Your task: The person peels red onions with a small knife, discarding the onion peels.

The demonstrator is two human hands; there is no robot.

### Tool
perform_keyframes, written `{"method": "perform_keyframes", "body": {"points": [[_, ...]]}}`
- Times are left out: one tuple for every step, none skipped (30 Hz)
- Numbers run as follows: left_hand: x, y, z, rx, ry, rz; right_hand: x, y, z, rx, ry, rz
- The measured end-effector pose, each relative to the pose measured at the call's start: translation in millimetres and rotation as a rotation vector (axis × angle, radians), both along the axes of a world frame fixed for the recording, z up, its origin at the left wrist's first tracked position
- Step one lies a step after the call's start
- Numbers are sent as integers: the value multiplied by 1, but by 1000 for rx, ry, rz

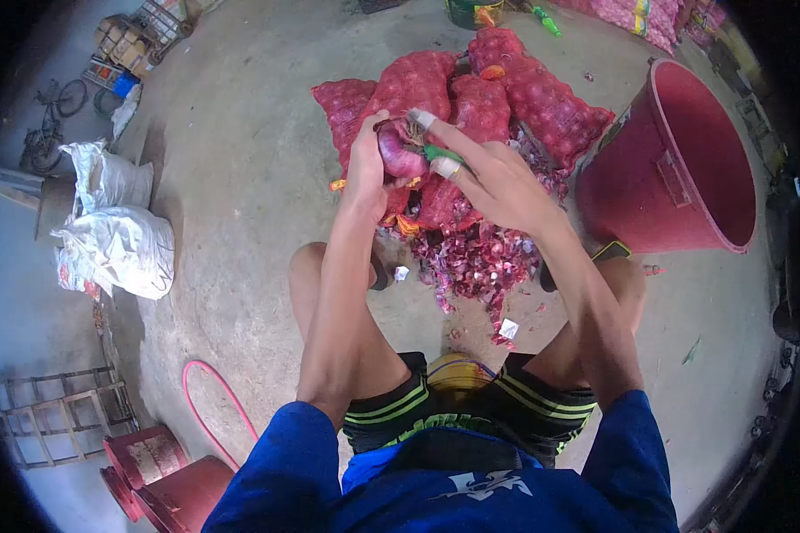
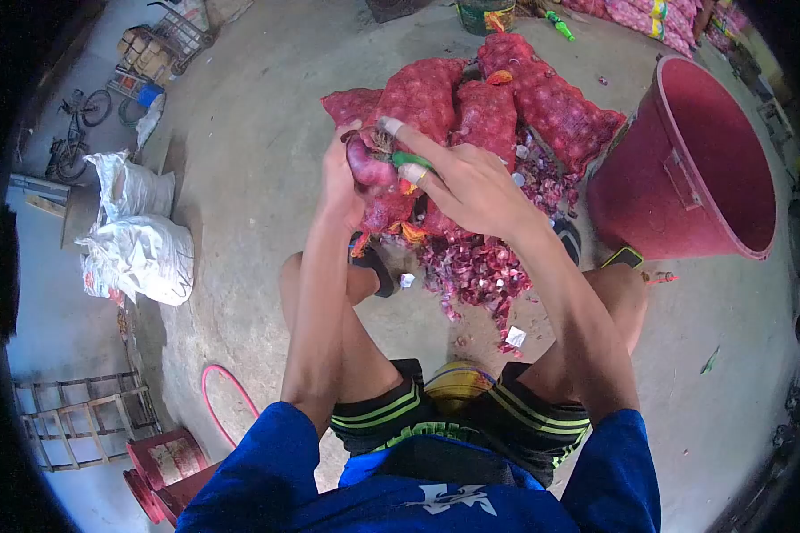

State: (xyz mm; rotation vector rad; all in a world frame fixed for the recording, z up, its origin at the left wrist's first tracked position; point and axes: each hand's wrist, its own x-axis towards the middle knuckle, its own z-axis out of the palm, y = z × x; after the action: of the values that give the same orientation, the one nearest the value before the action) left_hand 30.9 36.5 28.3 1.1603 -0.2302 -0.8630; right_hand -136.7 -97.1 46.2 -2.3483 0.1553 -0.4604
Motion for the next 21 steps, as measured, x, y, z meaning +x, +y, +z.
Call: {"method": "perform_keyframes", "body": {"points": [[0,0,0,41,-73,14,1,-1,-3,-25,6,7],[-1,-4,-3,41,-73,12,3,-1,-7,-25,6,5],[-4,-9,-9,-55,-334,145,7,-1,-9,20,-56,17],[-6,-11,-13,-150,-593,277,9,0,-11,66,-118,28],[-5,-10,-17,-149,-592,279,9,2,-13,67,-117,31],[-7,-8,-13,-162,-632,313,8,6,-9,84,-129,20],[-9,-7,-9,-177,-675,348,10,9,-6,100,-143,11],[-13,-7,-6,-174,-677,351,15,13,-10,102,-145,14],[-20,-8,-3,-148,-831,456,21,17,-15,163,-240,24],[-24,-8,0,-120,-985,561,24,20,-18,224,-337,34],[-23,-5,0,-117,-987,563,24,20,-21,226,-338,37],[-21,-4,-2,-84,-943,518,24,19,-18,238,-302,34],[-19,-3,-4,-52,-897,469,23,18,-15,251,-266,27],[-18,-4,-6,-52,-896,466,21,16,-12,251,-265,23],[-16,-6,-7,-166,-594,405,18,12,-4,244,-184,-18],[-15,-7,-7,-271,-290,339,17,10,0,239,-102,-60],[-13,-8,-9,-270,-287,335,18,7,-3,239,-100,-64],[-11,-7,-6,-276,-195,335,20,5,-5,239,-198,-91],[-9,-5,-3,-283,-104,343,22,3,-5,237,-296,-110],[-4,-1,1,-280,-84,329,15,-4,-1,335,-57,-188],[1,1,1,-282,-87,341,14,-6,-4,332,-57,-175]]}}
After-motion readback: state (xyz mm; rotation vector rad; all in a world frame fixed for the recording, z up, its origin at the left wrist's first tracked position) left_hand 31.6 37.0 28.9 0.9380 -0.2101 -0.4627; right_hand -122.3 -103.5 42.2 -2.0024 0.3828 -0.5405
